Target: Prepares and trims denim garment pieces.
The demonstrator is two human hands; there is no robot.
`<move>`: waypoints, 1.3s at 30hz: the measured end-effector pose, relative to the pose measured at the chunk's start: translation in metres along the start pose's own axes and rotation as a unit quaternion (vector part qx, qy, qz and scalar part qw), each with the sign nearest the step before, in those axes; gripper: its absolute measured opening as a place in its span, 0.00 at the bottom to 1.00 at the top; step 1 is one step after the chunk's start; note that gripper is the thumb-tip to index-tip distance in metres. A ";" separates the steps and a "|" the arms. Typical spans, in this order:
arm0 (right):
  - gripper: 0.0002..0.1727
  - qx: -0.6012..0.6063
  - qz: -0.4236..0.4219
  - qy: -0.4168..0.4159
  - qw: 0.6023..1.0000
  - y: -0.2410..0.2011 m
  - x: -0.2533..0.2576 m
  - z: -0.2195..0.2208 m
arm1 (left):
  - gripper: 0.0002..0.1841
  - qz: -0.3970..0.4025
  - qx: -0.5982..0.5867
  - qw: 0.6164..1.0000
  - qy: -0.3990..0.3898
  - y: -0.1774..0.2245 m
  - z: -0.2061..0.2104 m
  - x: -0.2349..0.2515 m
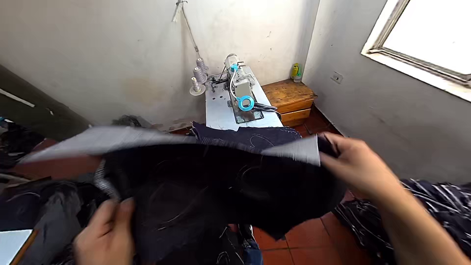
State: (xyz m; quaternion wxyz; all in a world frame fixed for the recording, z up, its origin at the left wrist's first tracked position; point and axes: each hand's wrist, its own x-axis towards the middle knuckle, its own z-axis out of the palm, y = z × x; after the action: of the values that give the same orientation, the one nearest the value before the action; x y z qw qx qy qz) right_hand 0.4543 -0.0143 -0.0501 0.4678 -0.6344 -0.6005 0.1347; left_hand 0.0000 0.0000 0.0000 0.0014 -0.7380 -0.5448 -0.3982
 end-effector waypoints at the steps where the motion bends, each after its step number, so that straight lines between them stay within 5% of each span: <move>1: 0.10 -0.069 0.012 -0.037 0.997 0.003 0.029 -0.011 | 0.21 0.004 0.018 1.000 0.011 -0.001 0.034 0.007; 6: 0.19 -0.266 0.103 -0.182 0.941 0.089 0.163 0.049 | 0.24 0.013 0.060 0.998 -0.001 -0.049 0.200 0.029; 8: 0.21 -0.264 0.117 -0.188 0.939 0.136 0.172 0.101 | 0.22 -0.029 0.040 0.996 -0.072 -0.064 0.247 0.021; 11: 0.24 -0.190 0.112 -0.123 0.968 0.149 0.141 0.177 | 0.21 -0.061 0.047 0.995 -0.062 -0.080 0.287 0.013; 15: 0.38 -0.001 0.116 -0.172 0.978 0.110 0.077 0.274 | 0.24 -0.107 0.050 0.990 -0.079 -0.082 0.292 0.020; 18: 0.56 -0.050 0.177 -0.290 0.939 0.085 0.066 0.315 | 0.26 -0.178 0.061 0.947 -0.262 -0.070 0.283 0.049; 20: 0.55 -0.092 0.188 -0.295 0.932 0.085 0.069 0.327 | 0.27 -0.163 0.029 0.933 -0.320 -0.075 0.277 0.060; 23: 0.53 -0.110 0.196 -0.317 0.921 0.091 0.083 0.325 | 0.21 -0.086 -0.164 0.968 -0.171 -0.126 0.262 0.027; 25: 0.55 -0.129 0.184 -0.341 0.913 0.091 0.088 0.324 | 0.19 -0.089 -0.146 0.978 -0.117 -0.175 0.246 -0.024; 27: 0.57 -0.151 0.170 -0.352 0.908 0.089 0.092 0.324 | 0.20 -0.151 -0.076 0.941 -0.293 -0.213 0.228 -0.068; 28: 0.58 -0.158 0.163 -0.352 0.908 0.090 0.092 0.323 | 0.33 -0.189 -0.064 0.887 -0.417 -0.220 0.228 -0.079; 30: 0.59 -0.162 0.149 -0.342 0.913 0.093 0.089 0.323 | 0.45 -0.195 -0.051 0.824 -0.530 -0.223 0.246 -0.094; 32: 0.59 -0.164 0.130 -0.329 0.921 0.096 0.087 0.325 | 0.38 -0.193 -0.076 0.828 -0.520 -0.225 0.267 -0.108; 34: 0.61 -0.166 0.122 -0.328 0.922 0.095 0.086 0.326 | 0.18 -0.193 -0.123 0.838 -0.494 -0.224 0.279 -0.124; 37: 0.61 -0.190 0.118 -0.334 0.916 0.086 0.089 0.320 | 0.12 -0.195 -0.103 0.812 -0.540 -0.215 0.272 -0.138; 39: 0.49 -0.200 0.085 -0.295 0.931 0.068 0.090 0.304 | 0.13 -0.221 -0.054 0.834 -0.502 -0.197 0.248 -0.138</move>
State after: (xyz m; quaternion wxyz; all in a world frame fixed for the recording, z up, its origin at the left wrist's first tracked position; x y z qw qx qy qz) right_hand 0.2960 0.2079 -0.2260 0.1202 -0.6947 -0.6701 0.2322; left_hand -0.0260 0.0772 -0.3361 -0.3998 -0.6958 -0.5967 0.0088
